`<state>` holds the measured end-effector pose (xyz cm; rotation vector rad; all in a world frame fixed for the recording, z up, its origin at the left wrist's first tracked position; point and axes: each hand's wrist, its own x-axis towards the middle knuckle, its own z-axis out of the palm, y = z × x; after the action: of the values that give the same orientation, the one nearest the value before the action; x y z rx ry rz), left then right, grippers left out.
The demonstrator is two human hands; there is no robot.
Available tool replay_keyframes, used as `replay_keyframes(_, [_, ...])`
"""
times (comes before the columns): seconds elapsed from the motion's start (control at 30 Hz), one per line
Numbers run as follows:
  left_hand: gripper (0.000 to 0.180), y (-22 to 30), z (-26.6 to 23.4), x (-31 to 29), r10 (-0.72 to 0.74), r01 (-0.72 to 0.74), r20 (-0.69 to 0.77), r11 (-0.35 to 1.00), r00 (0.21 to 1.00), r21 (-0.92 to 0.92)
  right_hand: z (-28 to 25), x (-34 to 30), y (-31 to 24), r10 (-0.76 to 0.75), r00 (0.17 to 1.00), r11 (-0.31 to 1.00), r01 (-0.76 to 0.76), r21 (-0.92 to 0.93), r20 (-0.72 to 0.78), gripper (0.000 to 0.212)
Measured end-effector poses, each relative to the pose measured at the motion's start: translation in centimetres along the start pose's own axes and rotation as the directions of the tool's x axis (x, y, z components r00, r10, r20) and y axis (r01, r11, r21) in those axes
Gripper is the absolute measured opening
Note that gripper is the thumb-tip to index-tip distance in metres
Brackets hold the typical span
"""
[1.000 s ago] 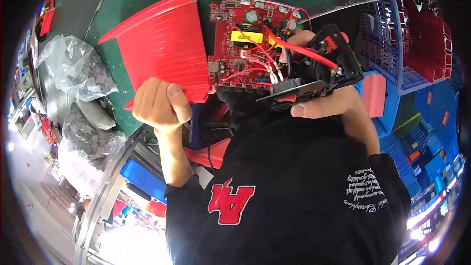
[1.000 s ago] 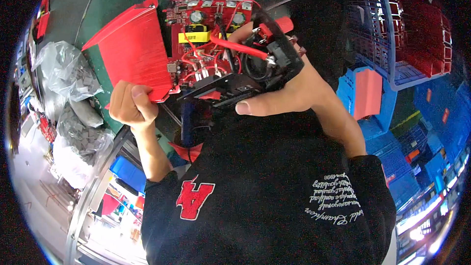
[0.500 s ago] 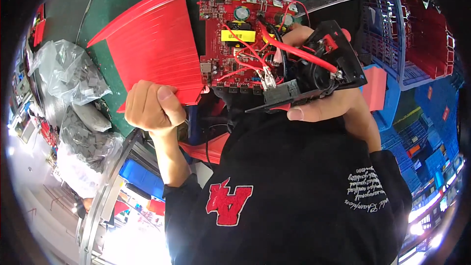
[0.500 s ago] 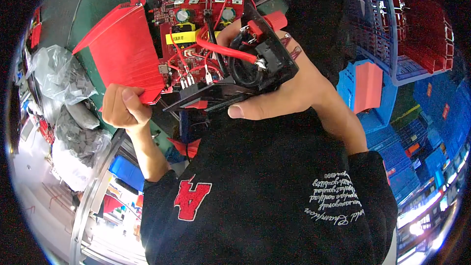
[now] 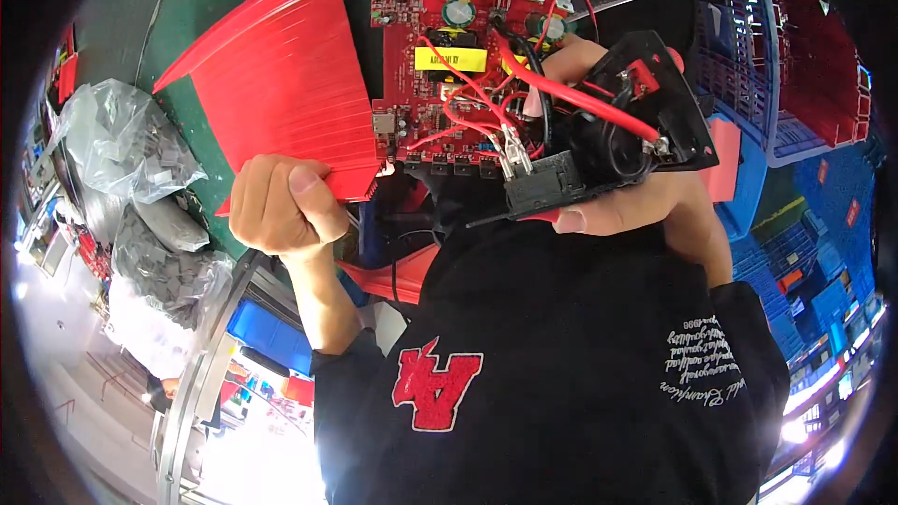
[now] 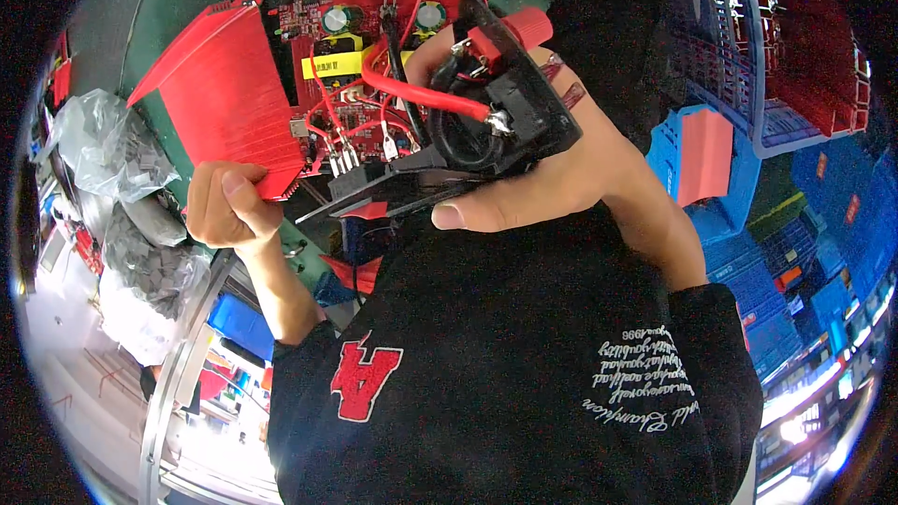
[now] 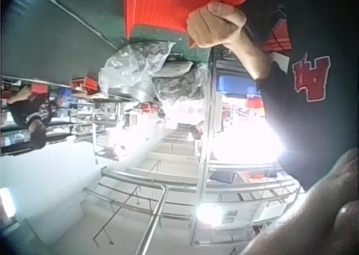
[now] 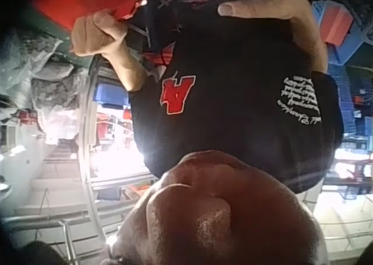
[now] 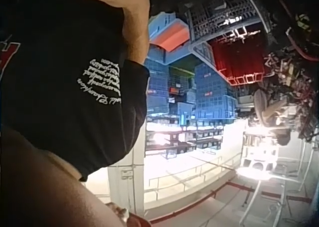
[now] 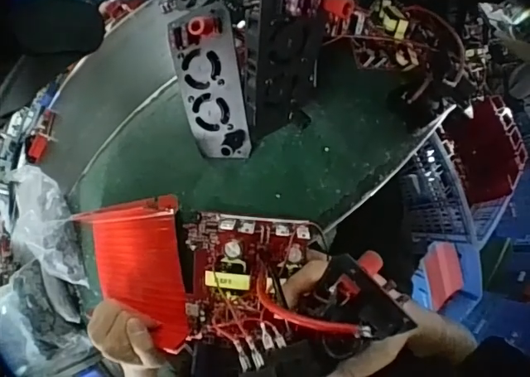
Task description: Assembling electronic components by manually fitting a black plastic housing onto a red circuit board and organizing them into crates.
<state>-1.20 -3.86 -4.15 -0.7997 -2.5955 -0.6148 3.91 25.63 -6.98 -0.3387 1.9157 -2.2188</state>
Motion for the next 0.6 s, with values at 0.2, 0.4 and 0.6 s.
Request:
replay_keyframes(0.2, [0.03,0.2,0.4,0.3,-0.01,0.01,-0.025,1.0,1.0,-0.017,-0.5,0.1,-0.3,0.009,1.0,1.0,-0.009,-0.021,-0.02,0.072])
replay_keyframes(0.4, [0.03,-0.1,0.3,-0.1,-0.008,0.008,-0.024,1.0,1.0,-0.005,-0.4,0.7,-0.8,0.002,0.999,0.999,0.0,-0.036,0.049,0.073])
replay_keyframes(0.6, [0.03,0.0,0.0,0.4,0.052,-0.052,0.007,0.998,0.999,-0.017,-0.4,1.0,-1.9,-0.028,0.998,1.0,0.027,0.008,0.059,0.073])
